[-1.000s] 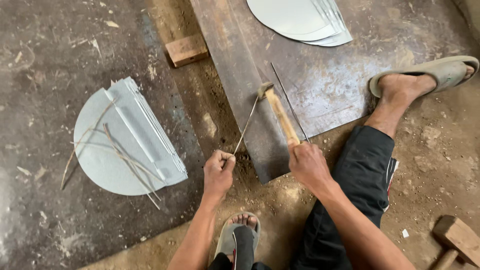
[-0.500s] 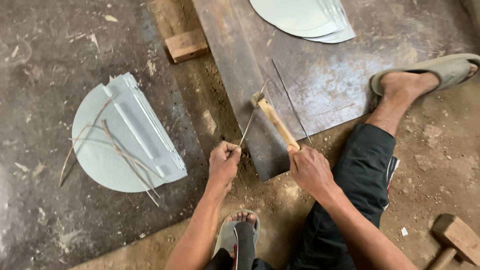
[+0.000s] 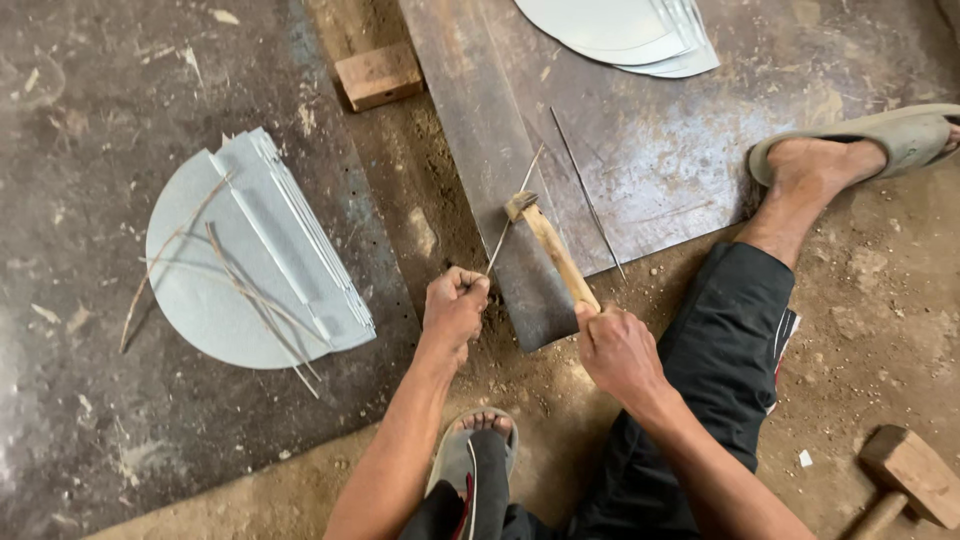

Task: The person sits on the ground and straightens thin metal rods one at a time, holding each rod against a flat metal plate and hammering it flat with a wooden mallet, then setting the straightened rod aside with finished pieces.

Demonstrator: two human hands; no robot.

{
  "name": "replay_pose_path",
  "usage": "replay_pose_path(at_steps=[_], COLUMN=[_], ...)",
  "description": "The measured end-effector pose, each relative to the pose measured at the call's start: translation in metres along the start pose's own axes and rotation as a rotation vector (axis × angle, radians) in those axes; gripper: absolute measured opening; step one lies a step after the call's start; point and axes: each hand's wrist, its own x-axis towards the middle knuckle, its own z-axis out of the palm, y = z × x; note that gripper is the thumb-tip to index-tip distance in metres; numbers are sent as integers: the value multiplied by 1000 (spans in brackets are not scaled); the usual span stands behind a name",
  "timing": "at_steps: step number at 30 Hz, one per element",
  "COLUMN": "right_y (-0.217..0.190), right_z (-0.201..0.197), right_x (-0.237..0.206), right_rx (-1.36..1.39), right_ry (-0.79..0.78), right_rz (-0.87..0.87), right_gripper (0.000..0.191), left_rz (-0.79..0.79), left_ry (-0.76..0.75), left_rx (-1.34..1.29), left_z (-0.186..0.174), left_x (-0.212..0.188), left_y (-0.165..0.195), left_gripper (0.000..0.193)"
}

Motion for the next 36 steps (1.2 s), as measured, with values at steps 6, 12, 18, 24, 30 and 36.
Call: replay_pose_path(at_steps=[6,12,18,24,30,36], right_y=[2,3,5,11,5,6], right_z=[5,6,6,-1,-10,-15], right_x=[-11,-27,-19,1,20,31], right_rx=[-8,133,44,-76,-63,-23], right_ry=[17,94,68,32,57,138], right_rz=[-25,-44,-29,-37,-68,-119], right_gripper=[47,35,40,44,31,31], left_rz=[-11,-30,69,100,154,319], left_ry=[-12,9,88,124,143,225], left_rx=[-66,-50,70,161,248,479], left_z=[1,2,-4,-22,-32,-39], left_x=[0,-2,-7,-25,-34,-42], left_y=[2,1,-9,-18,-21,-18], left_gripper=[11,10,9,8,9,10])
